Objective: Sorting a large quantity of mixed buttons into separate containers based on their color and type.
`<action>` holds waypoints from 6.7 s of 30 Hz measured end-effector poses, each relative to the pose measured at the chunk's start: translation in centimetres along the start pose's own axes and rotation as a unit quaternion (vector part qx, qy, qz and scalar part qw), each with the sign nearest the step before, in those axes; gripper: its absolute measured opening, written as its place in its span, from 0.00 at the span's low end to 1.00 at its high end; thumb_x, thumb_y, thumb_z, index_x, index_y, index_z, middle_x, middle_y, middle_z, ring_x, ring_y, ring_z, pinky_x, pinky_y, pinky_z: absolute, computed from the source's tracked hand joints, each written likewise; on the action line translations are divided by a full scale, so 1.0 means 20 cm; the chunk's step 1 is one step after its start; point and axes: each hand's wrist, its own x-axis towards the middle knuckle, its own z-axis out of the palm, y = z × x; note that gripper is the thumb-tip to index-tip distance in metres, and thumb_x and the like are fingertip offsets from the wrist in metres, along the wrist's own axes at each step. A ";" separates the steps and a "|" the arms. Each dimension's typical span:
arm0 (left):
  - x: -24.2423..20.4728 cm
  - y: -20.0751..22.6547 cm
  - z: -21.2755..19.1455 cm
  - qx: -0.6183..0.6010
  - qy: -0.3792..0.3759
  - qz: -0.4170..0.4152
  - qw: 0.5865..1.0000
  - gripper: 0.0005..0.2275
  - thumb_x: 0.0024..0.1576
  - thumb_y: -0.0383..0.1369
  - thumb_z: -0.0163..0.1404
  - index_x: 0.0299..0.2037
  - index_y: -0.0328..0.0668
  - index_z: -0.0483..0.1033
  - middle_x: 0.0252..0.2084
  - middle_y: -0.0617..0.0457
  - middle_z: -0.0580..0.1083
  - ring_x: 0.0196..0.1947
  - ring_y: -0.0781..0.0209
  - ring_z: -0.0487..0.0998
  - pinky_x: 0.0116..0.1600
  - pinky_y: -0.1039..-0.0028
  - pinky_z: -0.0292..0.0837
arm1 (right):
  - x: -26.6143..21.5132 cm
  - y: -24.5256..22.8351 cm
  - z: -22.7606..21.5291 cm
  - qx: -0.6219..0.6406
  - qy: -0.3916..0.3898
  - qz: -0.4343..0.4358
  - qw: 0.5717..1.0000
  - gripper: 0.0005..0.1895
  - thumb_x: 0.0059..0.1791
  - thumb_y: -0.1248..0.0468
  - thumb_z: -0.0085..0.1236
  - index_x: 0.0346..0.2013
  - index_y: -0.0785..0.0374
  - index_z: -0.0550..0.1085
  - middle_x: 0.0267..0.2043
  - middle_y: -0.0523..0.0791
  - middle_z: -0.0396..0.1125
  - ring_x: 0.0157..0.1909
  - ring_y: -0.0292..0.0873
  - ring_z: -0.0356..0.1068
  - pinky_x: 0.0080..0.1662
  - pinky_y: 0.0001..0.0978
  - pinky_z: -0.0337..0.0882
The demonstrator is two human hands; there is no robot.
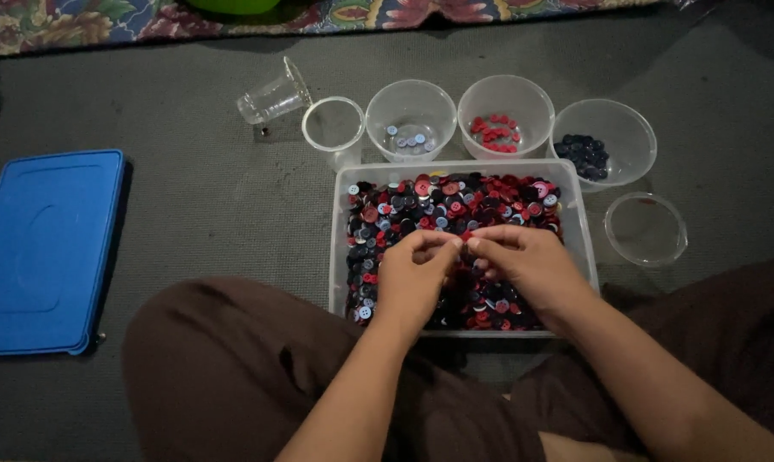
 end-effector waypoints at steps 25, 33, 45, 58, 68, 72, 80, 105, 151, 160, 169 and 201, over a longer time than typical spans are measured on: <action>-0.02 0.05 -0.01 0.448 0.021 0.187 0.874 0.08 0.59 0.36 0.54 0.47 0.55 0.78 0.41 0.51 0.78 0.51 0.45 0.75 0.54 0.59 0.70 | 0.43 -0.27 -0.14 0.043 0.150 -0.058 0.986 0.25 0.47 0.63 0.57 0.59 0.67 0.71 0.40 0.47 0.76 0.27 0.28 0.75 0.31 0.13 0.76; 0.01 0.00 -0.05 0.399 0.043 0.206 0.892 0.06 0.60 0.40 0.51 0.43 0.58 0.78 0.42 0.50 0.79 0.51 0.43 0.76 0.54 0.55 0.72 | 0.01 -0.17 -0.15 -0.280 0.082 -0.054 0.955 0.17 0.46 0.54 0.60 0.49 0.45 0.83 0.42 0.53 0.78 0.49 0.59 0.76 0.48 0.48 0.73; -0.24 0.17 -0.14 0.434 -0.103 -0.045 0.894 0.37 0.49 0.50 0.62 0.66 0.51 0.57 0.65 0.35 0.56 0.66 0.26 0.61 0.62 0.44 0.65 | -0.04 0.08 -0.14 -0.527 -0.139 -0.002 0.839 0.32 0.39 0.49 0.70 0.58 0.40 0.76 0.58 0.47 0.74 0.63 0.56 0.70 0.61 0.48 0.70; -0.06 0.06 -0.04 0.249 -0.079 0.005 0.965 0.27 0.52 0.31 0.57 0.62 0.52 0.61 0.59 0.31 0.72 0.62 0.32 0.73 0.62 0.52 0.71 | -0.02 0.14 0.06 -0.303 -0.059 0.083 0.948 0.42 0.36 0.56 0.77 0.64 0.51 0.72 0.58 0.57 0.72 0.60 0.58 0.72 0.56 0.48 0.75; -0.11 0.11 -0.14 0.119 -0.026 0.035 0.992 0.18 0.58 0.38 0.54 0.59 0.54 0.72 0.56 0.38 0.76 0.58 0.41 0.77 0.57 0.61 0.76 | -0.06 0.01 0.02 0.038 0.021 0.045 0.998 0.25 0.45 0.72 0.63 0.59 0.64 0.75 0.50 0.53 0.69 0.46 0.49 0.71 0.46 0.43 0.79; -0.12 0.11 -0.14 0.120 -0.025 0.045 0.991 0.13 0.59 0.39 0.53 0.54 0.54 0.76 0.41 0.48 0.83 0.48 0.50 0.82 0.50 0.65 0.78 | -0.01 0.14 -0.02 -0.042 0.054 -0.017 0.998 0.19 0.48 0.66 0.64 0.55 0.55 0.79 0.40 0.52 0.71 0.41 0.46 0.72 0.40 0.39 0.80; -0.08 0.06 -0.11 0.110 -0.025 0.060 0.992 0.09 0.61 0.40 0.52 0.50 0.56 0.80 0.41 0.54 0.84 0.49 0.53 0.83 0.54 0.66 0.75 | -0.06 0.07 -0.04 -0.079 0.023 -0.068 0.994 0.16 0.51 0.66 0.58 0.53 0.56 0.81 0.38 0.53 0.78 0.40 0.40 0.73 0.42 0.32 0.76; -0.15 0.06 -0.09 0.190 -0.048 0.244 0.950 0.08 0.55 0.39 0.59 0.43 0.61 0.85 0.43 0.52 0.82 0.50 0.46 0.80 0.56 0.61 0.76 | -0.06 0.07 -0.12 -0.228 -0.108 -0.072 0.965 0.15 0.54 0.64 0.50 0.50 0.61 0.82 0.32 0.49 0.78 0.34 0.41 0.73 0.38 0.33 0.74; -0.05 -0.03 -0.08 0.254 0.032 0.241 0.936 0.17 0.48 0.32 0.65 0.48 0.60 0.81 0.45 0.48 0.76 0.51 0.41 0.78 0.57 0.58 0.74 | -0.04 0.04 -0.14 -0.090 0.004 -0.052 0.995 0.10 0.51 0.70 0.60 0.46 0.70 0.80 0.38 0.57 0.75 0.37 0.46 0.77 0.41 0.37 0.81; -0.05 0.02 -0.07 0.377 -0.001 0.124 0.918 0.07 0.58 0.38 0.55 0.45 0.61 0.81 0.43 0.53 0.80 0.52 0.46 0.77 0.54 0.58 0.76 | 0.04 -0.04 -0.14 0.060 0.078 0.015 0.995 0.21 0.50 0.66 0.60 0.56 0.72 0.73 0.36 0.49 0.73 0.33 0.38 0.76 0.40 0.27 0.79; -0.08 0.07 -0.07 0.304 -0.002 0.134 0.943 0.10 0.62 0.39 0.49 0.49 0.56 0.81 0.46 0.50 0.81 0.53 0.47 0.76 0.57 0.61 0.73 | 0.38 -0.10 -0.30 0.099 0.190 -0.015 0.977 0.14 0.52 0.63 0.58 0.52 0.63 0.74 0.37 0.48 0.74 0.33 0.32 0.79 0.37 0.19 0.81; -0.04 0.00 -0.06 0.325 0.101 0.087 0.936 0.19 0.56 0.42 0.57 0.58 0.53 0.73 0.56 0.42 0.70 0.60 0.36 0.69 0.58 0.48 0.73 | 0.07 0.17 -0.04 -0.383 0.072 -0.206 0.898 0.30 0.38 0.58 0.73 0.55 0.49 0.77 0.52 0.49 0.70 0.56 0.57 0.72 0.56 0.46 0.72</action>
